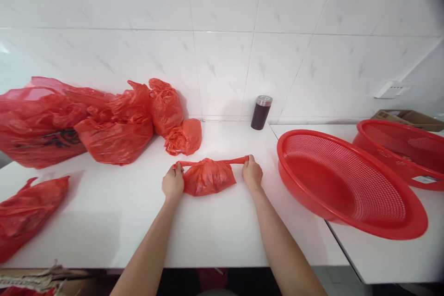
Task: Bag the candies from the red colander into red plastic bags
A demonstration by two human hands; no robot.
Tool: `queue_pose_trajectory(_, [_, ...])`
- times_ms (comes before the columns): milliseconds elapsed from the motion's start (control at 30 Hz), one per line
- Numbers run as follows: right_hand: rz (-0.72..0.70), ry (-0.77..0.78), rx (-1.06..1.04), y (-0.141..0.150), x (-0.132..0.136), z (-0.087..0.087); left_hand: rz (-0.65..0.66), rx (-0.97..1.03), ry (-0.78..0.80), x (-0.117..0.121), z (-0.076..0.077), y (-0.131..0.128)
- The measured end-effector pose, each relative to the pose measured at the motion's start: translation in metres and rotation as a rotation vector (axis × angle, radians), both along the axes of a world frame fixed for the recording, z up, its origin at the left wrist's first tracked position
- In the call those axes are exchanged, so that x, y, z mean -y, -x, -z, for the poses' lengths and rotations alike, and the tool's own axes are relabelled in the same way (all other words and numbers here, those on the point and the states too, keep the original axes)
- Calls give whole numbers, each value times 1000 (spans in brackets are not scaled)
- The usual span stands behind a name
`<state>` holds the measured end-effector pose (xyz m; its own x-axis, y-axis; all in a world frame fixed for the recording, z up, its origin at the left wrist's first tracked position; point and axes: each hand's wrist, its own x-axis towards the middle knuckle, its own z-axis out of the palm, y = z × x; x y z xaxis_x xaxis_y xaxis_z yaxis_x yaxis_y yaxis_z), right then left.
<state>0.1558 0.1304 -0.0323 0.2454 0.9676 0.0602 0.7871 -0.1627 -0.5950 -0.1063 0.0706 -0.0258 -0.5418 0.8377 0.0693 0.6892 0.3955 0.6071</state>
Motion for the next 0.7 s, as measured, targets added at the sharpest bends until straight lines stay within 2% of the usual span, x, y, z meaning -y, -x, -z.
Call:
queue_pose_trajectory(67, [-10, -33, -59, -2, 1, 2, 30, 64, -53, 3, -5, 3])
queue_pose_trajectory(167, [-40, -76, -151, -5, 2, 4, 63, 82, -163, 6, -24, 4])
queue_pose_trajectory(233, [-54, -96, -218, -6, 1, 6, 89, 34, -265, 6, -41, -6])
queue_pose_trajectory(300, [-71, -107, -287, -6, 1, 6, 195, -28, -328, 4, -56, -27])
queue_pose_trajectory(367, [-99, -119, -359, -9, 1, 7, 387, -64, -295, -1, -66, -53])
queue_pose_trajectory(433, [-136, -133, -447, -13, 3, 5, 559, -64, -173, -7, -71, -74])
queue_pose_trajectory(500, [-203, -125, -553, -18, 5, 2, 657, -43, -29, -11, -75, -81])
queue_pose_trajectory(600, [-364, -53, -701, -27, 4, -3, 705, 16, 107, -7, -91, -62])
queue_pose_trajectory(700, [-466, 36, -805, -30, 0, -3, 654, 91, 119, 13, -122, -22])
